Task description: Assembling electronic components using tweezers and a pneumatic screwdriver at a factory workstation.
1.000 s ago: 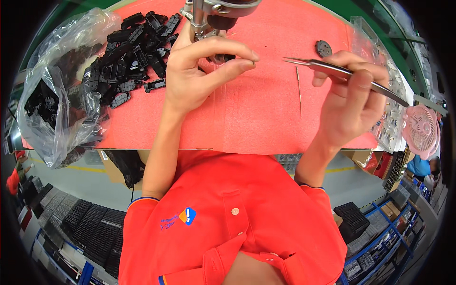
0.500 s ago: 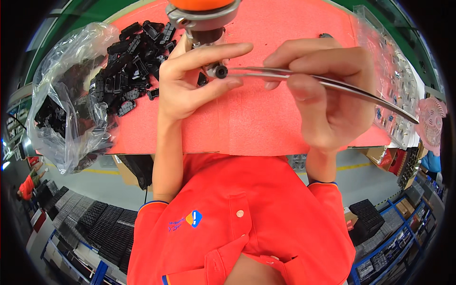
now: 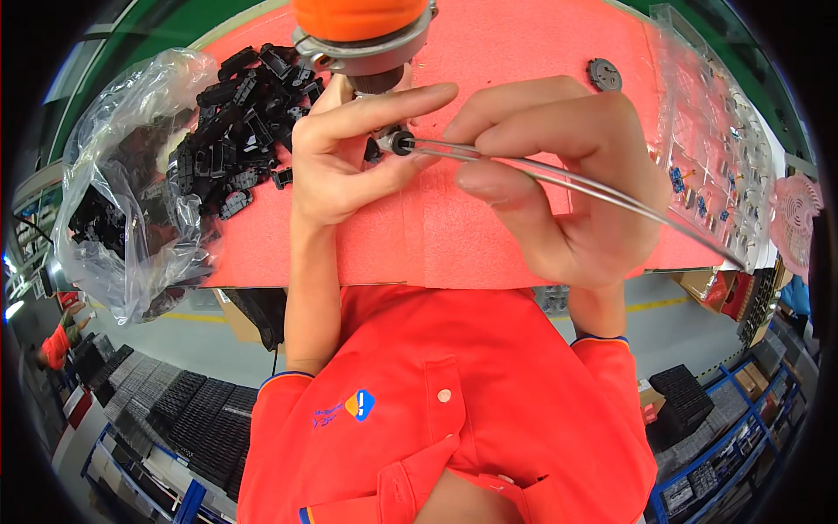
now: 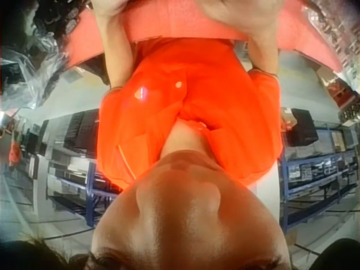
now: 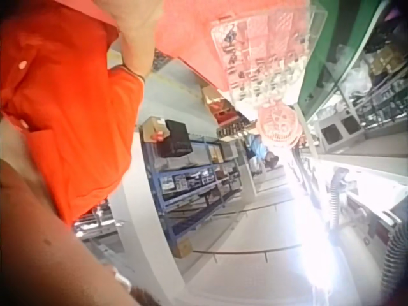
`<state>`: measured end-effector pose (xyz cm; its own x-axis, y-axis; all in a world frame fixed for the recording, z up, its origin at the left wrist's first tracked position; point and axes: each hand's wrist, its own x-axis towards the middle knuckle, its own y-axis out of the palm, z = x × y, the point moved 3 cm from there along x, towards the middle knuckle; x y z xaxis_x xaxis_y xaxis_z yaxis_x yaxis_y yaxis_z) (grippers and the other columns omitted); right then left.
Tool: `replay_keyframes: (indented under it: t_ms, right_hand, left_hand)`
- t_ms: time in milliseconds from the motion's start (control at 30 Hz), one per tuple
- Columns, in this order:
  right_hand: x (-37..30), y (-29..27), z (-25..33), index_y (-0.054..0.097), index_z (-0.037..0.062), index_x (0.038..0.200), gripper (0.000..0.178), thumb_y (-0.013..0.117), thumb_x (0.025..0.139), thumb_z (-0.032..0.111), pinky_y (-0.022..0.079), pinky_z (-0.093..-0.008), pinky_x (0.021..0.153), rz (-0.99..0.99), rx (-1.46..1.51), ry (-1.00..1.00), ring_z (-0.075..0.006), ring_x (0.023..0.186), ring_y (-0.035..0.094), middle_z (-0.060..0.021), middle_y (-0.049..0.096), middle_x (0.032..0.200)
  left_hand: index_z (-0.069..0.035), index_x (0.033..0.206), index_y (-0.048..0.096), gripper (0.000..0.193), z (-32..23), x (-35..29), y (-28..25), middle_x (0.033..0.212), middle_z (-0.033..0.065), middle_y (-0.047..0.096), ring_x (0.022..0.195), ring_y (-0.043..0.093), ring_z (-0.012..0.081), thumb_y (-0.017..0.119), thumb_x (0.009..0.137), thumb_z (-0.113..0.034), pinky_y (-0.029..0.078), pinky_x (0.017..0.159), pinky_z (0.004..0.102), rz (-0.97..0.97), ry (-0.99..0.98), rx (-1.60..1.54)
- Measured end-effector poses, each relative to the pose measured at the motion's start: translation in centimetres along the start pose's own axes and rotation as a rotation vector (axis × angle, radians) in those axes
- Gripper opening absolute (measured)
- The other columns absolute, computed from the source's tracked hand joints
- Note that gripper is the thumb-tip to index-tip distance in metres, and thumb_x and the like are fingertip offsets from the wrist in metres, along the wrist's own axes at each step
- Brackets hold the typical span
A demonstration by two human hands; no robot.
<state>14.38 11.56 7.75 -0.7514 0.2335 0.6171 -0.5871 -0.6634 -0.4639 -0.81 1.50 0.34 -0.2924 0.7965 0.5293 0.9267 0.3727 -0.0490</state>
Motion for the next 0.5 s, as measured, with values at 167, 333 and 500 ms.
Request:
replay_keyframes:
  t_ms: [167,333,500]
  right_hand:
    - [0.7,1.2,0.5,0.058,-0.0015,0.089,0.023,0.076,0.076,-0.002,0.052,-0.0272,0.065,-0.102,0.023,-0.086,-0.0203,0.074,0.065,-0.0129,0.066,0.083]
    - [1.0,1.4,0.5,0.060,0.0010,0.086,0.020,0.077,0.075,0.001,0.052,-0.0262,0.064,-0.014,-0.098,-0.032,-0.0179,0.073,0.066,-0.0084,0.066,0.080]
    - [0.9,1.9,0.2,0.059,0.0014,0.085,0.019,0.076,0.076,0.000,0.051,-0.0257,0.062,-0.048,-0.089,0.033,-0.0172,0.072,0.066,-0.0076,0.066,0.080]
  left_hand:
    - [0.000,0.111,0.069,0.047,-0.2,-0.2,0.3,0.115,0.0136,0.057,0.098,0.055,0.0240,0.071,0.064,0.000,0.044,0.087,0.0345,-0.028,-0.064,0.026]
    - [-0.003,0.113,0.069,0.049,-0.5,-0.4,0.2,0.121,0.0157,0.057,0.105,0.056,0.0253,0.070,0.064,0.000,0.045,0.088,0.0348,-0.029,-0.053,0.160]
    - [-0.005,0.115,0.069,0.051,-0.6,-0.3,0.3,0.122,0.0161,0.057,0.110,0.056,0.0250,0.069,0.064,0.001,0.046,0.089,0.0341,-0.110,-0.149,0.123]
